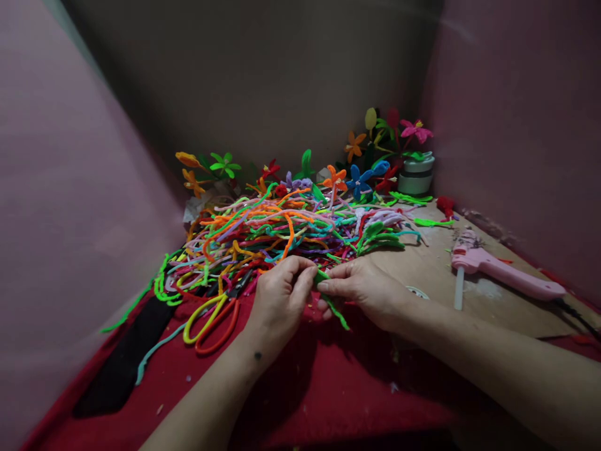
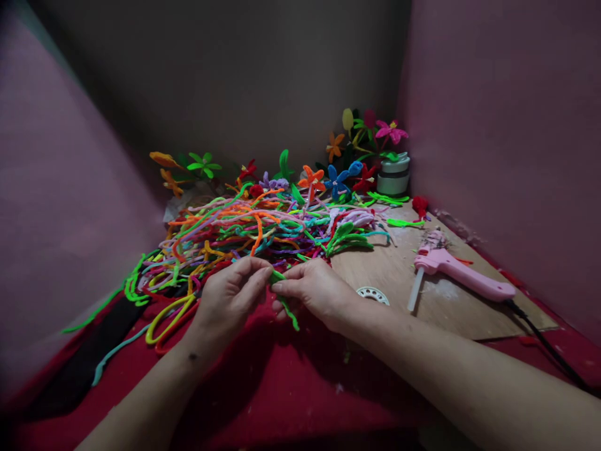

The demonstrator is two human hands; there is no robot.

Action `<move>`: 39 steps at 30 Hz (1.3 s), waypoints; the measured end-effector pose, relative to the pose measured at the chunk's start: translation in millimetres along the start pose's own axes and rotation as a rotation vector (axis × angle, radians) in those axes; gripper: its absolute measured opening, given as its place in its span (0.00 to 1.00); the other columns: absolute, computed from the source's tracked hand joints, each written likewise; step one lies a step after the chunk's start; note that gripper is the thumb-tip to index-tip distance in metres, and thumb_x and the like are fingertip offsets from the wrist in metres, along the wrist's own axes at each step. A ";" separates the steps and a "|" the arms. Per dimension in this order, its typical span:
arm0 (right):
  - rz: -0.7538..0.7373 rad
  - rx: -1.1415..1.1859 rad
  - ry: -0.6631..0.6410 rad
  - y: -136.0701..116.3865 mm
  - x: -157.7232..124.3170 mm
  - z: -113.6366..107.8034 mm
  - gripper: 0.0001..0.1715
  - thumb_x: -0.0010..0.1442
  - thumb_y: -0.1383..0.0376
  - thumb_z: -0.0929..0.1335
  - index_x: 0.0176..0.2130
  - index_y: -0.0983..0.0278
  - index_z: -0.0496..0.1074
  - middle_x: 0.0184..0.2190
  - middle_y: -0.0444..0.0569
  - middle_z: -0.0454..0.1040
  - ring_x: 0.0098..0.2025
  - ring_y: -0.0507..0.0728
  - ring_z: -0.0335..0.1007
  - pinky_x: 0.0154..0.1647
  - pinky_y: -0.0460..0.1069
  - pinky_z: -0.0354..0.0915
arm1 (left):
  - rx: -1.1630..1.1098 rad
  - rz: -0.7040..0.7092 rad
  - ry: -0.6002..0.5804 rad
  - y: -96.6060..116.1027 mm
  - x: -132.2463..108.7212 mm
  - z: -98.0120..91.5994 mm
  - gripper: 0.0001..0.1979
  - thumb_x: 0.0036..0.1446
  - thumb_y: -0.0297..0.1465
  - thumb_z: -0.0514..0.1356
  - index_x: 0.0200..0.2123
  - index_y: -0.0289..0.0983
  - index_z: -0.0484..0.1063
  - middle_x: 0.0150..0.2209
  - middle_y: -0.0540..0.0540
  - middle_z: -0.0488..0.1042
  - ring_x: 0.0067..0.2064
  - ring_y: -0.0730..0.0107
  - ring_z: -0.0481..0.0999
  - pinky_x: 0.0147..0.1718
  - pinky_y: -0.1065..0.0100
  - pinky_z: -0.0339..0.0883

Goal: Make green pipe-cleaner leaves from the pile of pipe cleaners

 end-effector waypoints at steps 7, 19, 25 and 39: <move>-0.039 0.023 0.006 -4.0 -1.2 0.3 0.11 0.44 0.63 0.70 0.19 0.68 0.70 0.16 0.43 0.68 0.18 0.47 0.62 0.23 0.45 0.59 | -0.098 -0.142 -0.142 -10.0 5.1 5.5 0.08 0.51 0.33 0.57 0.27 0.34 0.71 0.17 0.53 0.66 0.19 0.78 0.62 0.19 0.75 0.56; -0.026 -0.071 0.039 -0.2 -0.8 -2.3 0.12 0.48 0.66 0.67 0.17 0.68 0.67 0.13 0.42 0.64 0.16 0.46 0.56 0.20 0.44 0.51 | -0.259 -0.154 -0.086 -17.1 6.0 2.0 0.09 0.50 0.34 0.60 0.31 0.35 0.72 0.16 0.53 0.65 0.17 0.79 0.61 0.17 0.75 0.55; -0.112 -0.269 0.036 -6.5 -2.5 -2.4 0.14 0.51 0.66 0.65 0.17 0.66 0.66 0.13 0.42 0.65 0.17 0.47 0.56 0.21 0.44 0.52 | -0.478 -0.283 -0.138 -27.8 3.5 14.9 0.11 0.50 0.37 0.60 0.26 0.33 0.69 0.14 0.54 0.64 0.14 0.82 0.57 0.14 0.77 0.51; -0.017 0.077 -0.085 4.3 -2.5 4.6 0.16 0.49 0.57 0.68 0.22 0.69 0.72 0.19 0.47 0.71 0.21 0.50 0.63 0.26 0.47 0.59 | -0.173 -0.203 -0.030 -11.9 2.3 4.0 0.08 0.50 0.31 0.58 0.21 0.34 0.67 0.13 0.55 0.63 0.15 0.82 0.58 0.14 0.78 0.50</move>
Point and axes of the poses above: each hand's wrist, its own x-axis towards the middle knuckle, its own z-axis out of the palm, y = z × x, the point moved 9 cm from there along x, towards the middle knuckle
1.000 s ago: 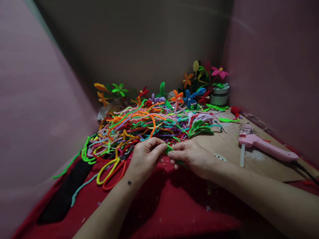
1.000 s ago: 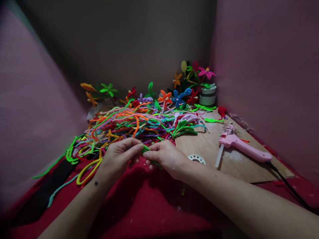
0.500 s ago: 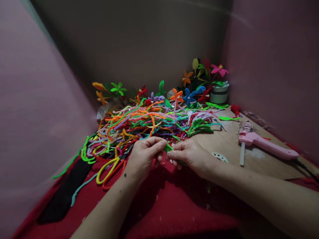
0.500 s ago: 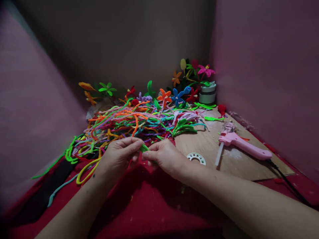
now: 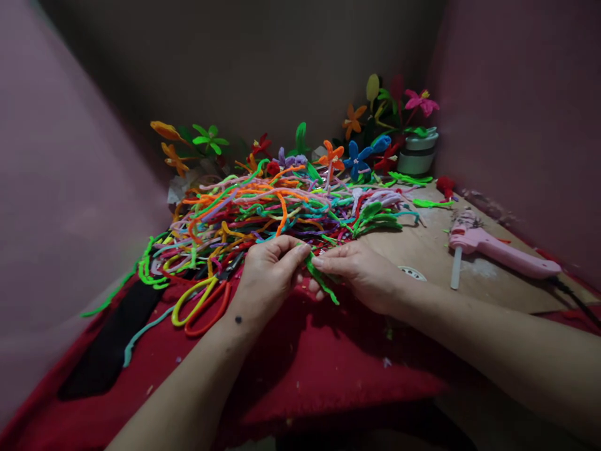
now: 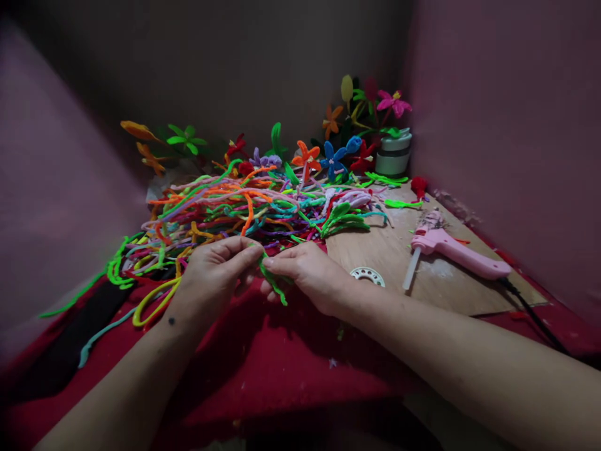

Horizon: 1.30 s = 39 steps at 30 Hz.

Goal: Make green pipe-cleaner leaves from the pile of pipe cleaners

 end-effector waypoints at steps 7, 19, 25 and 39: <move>-0.022 -0.204 0.057 -6.1 -0.8 -8.4 0.14 0.44 0.61 0.71 0.16 0.66 0.67 0.12 0.39 0.58 0.16 0.46 0.48 0.20 0.46 0.46 | 0.190 0.176 0.049 6.8 -3.0 0.2 0.08 0.51 0.31 0.57 0.24 0.35 0.71 0.16 0.53 0.64 0.18 0.81 0.59 0.17 0.78 0.53; -0.220 0.081 0.221 -20.9 1.9 -25.6 0.13 0.40 0.63 0.73 0.19 0.67 0.67 0.15 0.39 0.62 0.19 0.46 0.55 0.21 0.45 0.52 | -0.403 -0.172 -0.283 -24.5 0.4 34.8 0.11 0.48 0.36 0.62 0.32 0.36 0.69 0.17 0.55 0.63 0.15 0.84 0.56 0.13 0.78 0.48; -0.165 0.229 0.182 -10.9 6.3 -23.4 0.12 0.39 0.65 0.74 0.22 0.67 0.68 0.18 0.40 0.66 0.20 0.47 0.62 0.21 0.44 0.58 | -0.405 -0.243 -0.333 -33.2 -2.8 45.8 0.09 0.47 0.34 0.63 0.29 0.34 0.70 0.14 0.56 0.61 0.13 0.84 0.54 0.12 0.78 0.46; -0.263 0.073 0.225 -27.9 4.0 -33.3 0.12 0.42 0.61 0.73 0.23 0.66 0.70 0.17 0.40 0.66 0.19 0.46 0.58 0.20 0.44 0.54 | -0.350 -0.266 -0.332 -39.1 -1.8 40.7 0.11 0.47 0.34 0.61 0.19 0.33 0.66 0.10 0.56 0.56 0.13 0.84 0.50 0.13 0.75 0.41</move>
Point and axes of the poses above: each hand's wrist, its own x-axis towards the middle knuckle, its own z-axis out of the palm, y = z × x, the point moved 9 cm from there along x, towards the middle knuckle
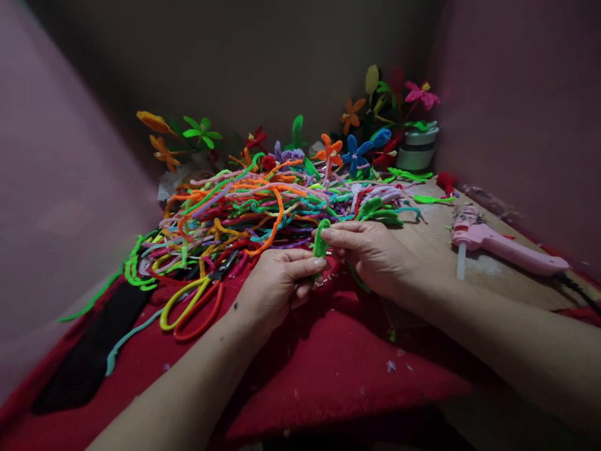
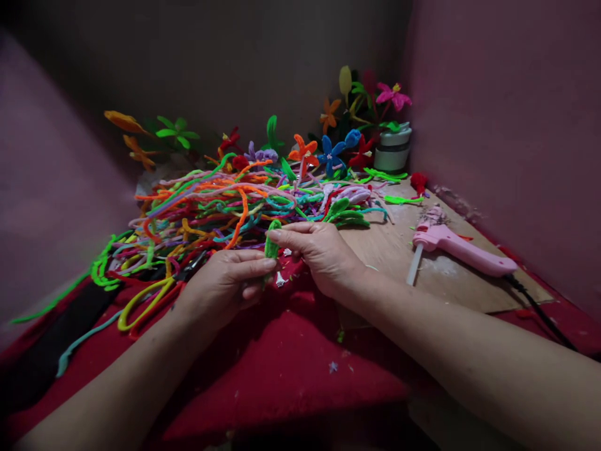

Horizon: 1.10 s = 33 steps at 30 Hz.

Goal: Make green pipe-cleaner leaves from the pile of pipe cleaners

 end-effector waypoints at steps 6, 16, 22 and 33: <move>-0.030 -0.110 0.105 -2.9 4.4 -13.9 0.12 0.42 0.61 0.73 0.26 0.67 0.73 0.18 0.42 0.67 0.19 0.47 0.58 0.19 0.44 0.55 | -0.009 -0.062 -0.020 -8.0 -0.3 4.2 0.10 0.45 0.32 0.62 0.19 0.33 0.68 0.12 0.55 0.59 0.13 0.85 0.50 0.12 0.76 0.38; -0.041 -0.128 0.135 -11.0 -2.4 -12.7 0.09 0.45 0.62 0.72 0.26 0.66 0.73 0.19 0.42 0.69 0.19 0.47 0.59 0.21 0.45 0.55 | -0.161 -0.169 -0.109 -8.9 -0.4 15.0 0.05 0.44 0.27 0.61 0.21 0.32 0.69 0.18 0.53 0.65 0.14 0.87 0.50 0.11 0.80 0.39; 0.026 -0.086 0.013 3.9 -0.7 -3.8 0.14 0.42 0.62 0.73 0.20 0.67 0.66 0.16 0.39 0.64 0.18 0.46 0.59 0.20 0.44 0.55 | -0.155 -0.088 -0.086 -5.3 3.7 8.9 0.06 0.45 0.29 0.61 0.21 0.32 0.68 0.16 0.55 0.61 0.13 0.86 0.50 0.11 0.79 0.40; 0.039 0.116 0.141 0.2 7.5 -17.0 0.11 0.37 0.70 0.74 0.19 0.67 0.66 0.16 0.39 0.66 0.18 0.47 0.61 0.20 0.44 0.57 | 0.124 0.205 0.024 24.8 -2.3 -12.1 0.10 0.52 0.31 0.57 0.39 0.37 0.69 0.22 0.53 0.69 0.17 0.82 0.61 0.14 0.78 0.53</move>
Point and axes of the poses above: each hand's wrist, its own x-axis towards the middle knuckle, its own z-axis out of the palm, y = z × x, the point moved 9 cm from there along x, towards the middle knuckle
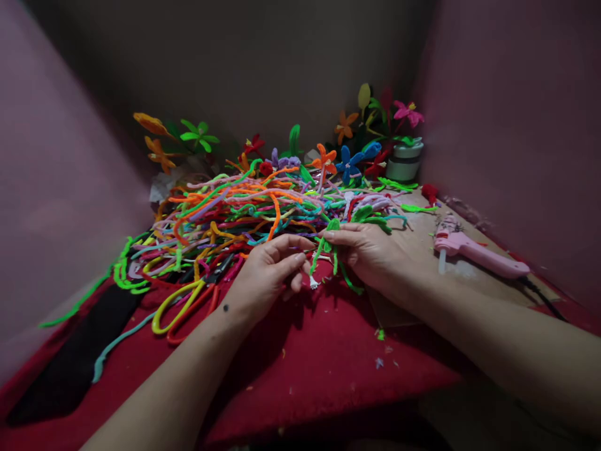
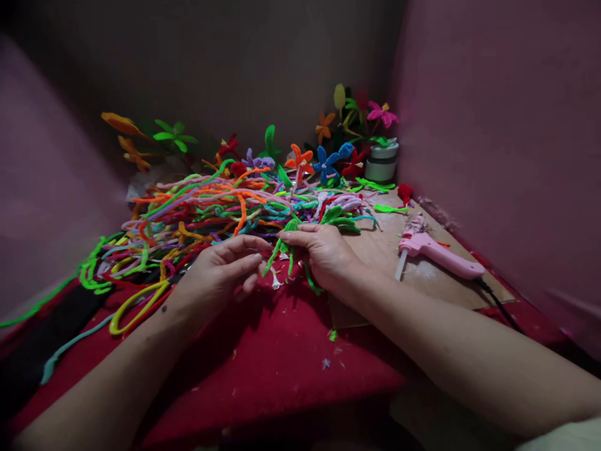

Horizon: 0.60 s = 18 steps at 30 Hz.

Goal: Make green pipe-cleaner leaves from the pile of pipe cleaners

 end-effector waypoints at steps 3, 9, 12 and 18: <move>0.068 0.060 0.030 6.8 1.7 -1.9 0.07 0.38 0.72 0.72 0.20 0.68 0.69 0.17 0.40 0.68 0.19 0.47 0.61 0.21 0.44 0.57 | 0.163 0.265 0.062 22.5 -3.9 -1.7 0.08 0.50 0.25 0.59 0.36 0.36 0.72 0.27 0.51 0.71 0.26 0.78 0.69 0.26 0.75 0.64; 0.169 0.122 -0.007 15.7 -2.4 5.7 0.04 0.39 0.73 0.70 0.19 0.68 0.70 0.16 0.41 0.68 0.19 0.46 0.61 0.21 0.44 0.54 | 0.476 0.683 0.081 52.0 -24.1 15.0 0.07 0.52 0.24 0.59 0.32 0.38 0.76 0.32 0.48 0.71 0.34 0.75 0.71 0.34 0.74 0.65; 0.108 0.097 -0.063 9.8 -5.5 11.7 0.07 0.38 0.72 0.72 0.17 0.68 0.69 0.15 0.39 0.66 0.17 0.45 0.58 0.19 0.44 0.51 | 0.533 0.737 0.084 57.0 -28.1 16.8 0.07 0.52 0.25 0.59 0.32 0.39 0.76 0.34 0.48 0.69 0.37 0.74 0.70 0.36 0.73 0.65; 0.096 -0.017 -0.131 12.4 -10.6 16.7 0.08 0.39 0.68 0.72 0.17 0.67 0.67 0.13 0.39 0.64 0.15 0.46 0.55 0.18 0.45 0.49 | 0.448 0.652 -0.025 53.5 -26.7 21.1 0.06 0.54 0.24 0.57 0.32 0.37 0.73 0.34 0.47 0.71 0.36 0.73 0.72 0.35 0.72 0.66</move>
Point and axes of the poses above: each hand's wrist, its own x-axis towards the middle knuckle, its own z-axis out of the palm, y = z × x, the point moved 9 cm from there along x, towards the middle knuckle
